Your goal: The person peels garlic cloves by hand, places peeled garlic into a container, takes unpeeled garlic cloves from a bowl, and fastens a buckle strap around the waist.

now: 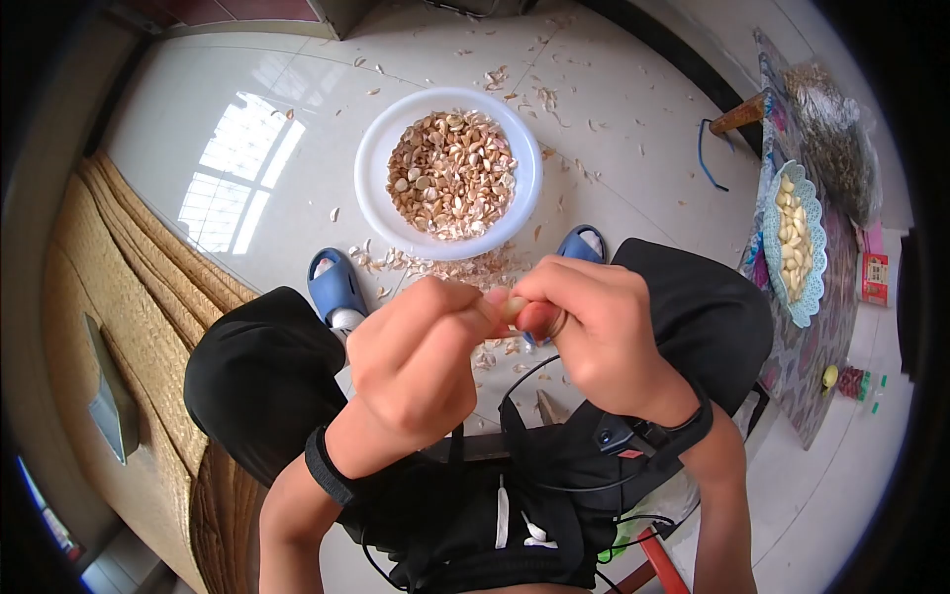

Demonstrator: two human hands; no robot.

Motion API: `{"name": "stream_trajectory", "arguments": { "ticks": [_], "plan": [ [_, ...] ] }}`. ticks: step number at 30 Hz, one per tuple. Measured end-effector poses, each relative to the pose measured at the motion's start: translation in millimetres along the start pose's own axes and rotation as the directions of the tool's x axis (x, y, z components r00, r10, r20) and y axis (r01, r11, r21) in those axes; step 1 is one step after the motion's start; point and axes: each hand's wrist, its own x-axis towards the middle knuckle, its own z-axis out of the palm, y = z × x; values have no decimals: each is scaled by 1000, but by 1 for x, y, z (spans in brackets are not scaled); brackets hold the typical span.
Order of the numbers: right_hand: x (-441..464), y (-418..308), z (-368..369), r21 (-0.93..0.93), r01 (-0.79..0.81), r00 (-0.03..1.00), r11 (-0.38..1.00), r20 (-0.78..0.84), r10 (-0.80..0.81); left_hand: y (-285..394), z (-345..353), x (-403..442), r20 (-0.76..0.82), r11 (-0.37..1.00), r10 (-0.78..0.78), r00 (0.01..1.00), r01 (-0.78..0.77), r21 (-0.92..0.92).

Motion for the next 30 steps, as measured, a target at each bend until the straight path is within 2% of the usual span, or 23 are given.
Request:
{"name": "stream_trajectory", "arguments": {
  "ticks": [3,5,8,9,11,12,14,17,21,24,27,28,30],
  "plan": [
    [1,4,6,-199,230,961,953,-109,-255,1,-1,-2,35,970,-178,983,182,-160],
    [2,5,7,-321,326,919,889,-112,-378,1,-2,-1,90,907,-290,953,304,-291],
    [2,9,7,-481,427,848,766,-82,-524,5,-3,-2,258,637,-542,799,592,-494],
    [3,10,7,-528,451,823,720,-68,-565,6,-3,-2,267,602,-562,783,609,-517],
    [3,8,8,-551,435,839,712,-40,-543,7,-3,-2,288,528,-598,748,639,-560],
    [4,7,9,-562,426,847,709,-28,-531,5,-3,-3,203,676,-518,831,543,-499],
    [4,5,10,-449,380,896,809,-36,-442,0,-3,-5,64,898,-298,952,303,-321],
    [4,4,7,-231,294,953,927,-6,-304,-3,0,-8,-21,982,-91,996,86,-169],
    [-1,2,1,42,30,993,999,114,-34,-5,-1,-6,10,970,-16,1000,18,-241],
    [-3,4,3,34,102,992,994,70,-105,-2,-2,-7,61,940,-130,990,142,-309],
    [-1,6,3,-369,349,930,861,20,-368,2,3,-11,186,687,-488,853,506,-522],
    [-2,6,3,-457,365,918,811,29,-397,6,5,-10,248,552,-573,781,591,-588],
    [-5,5,2,-619,380,894,688,54,-445,12,8,-7,334,300,-682,650,666,-682]
  ]
}}
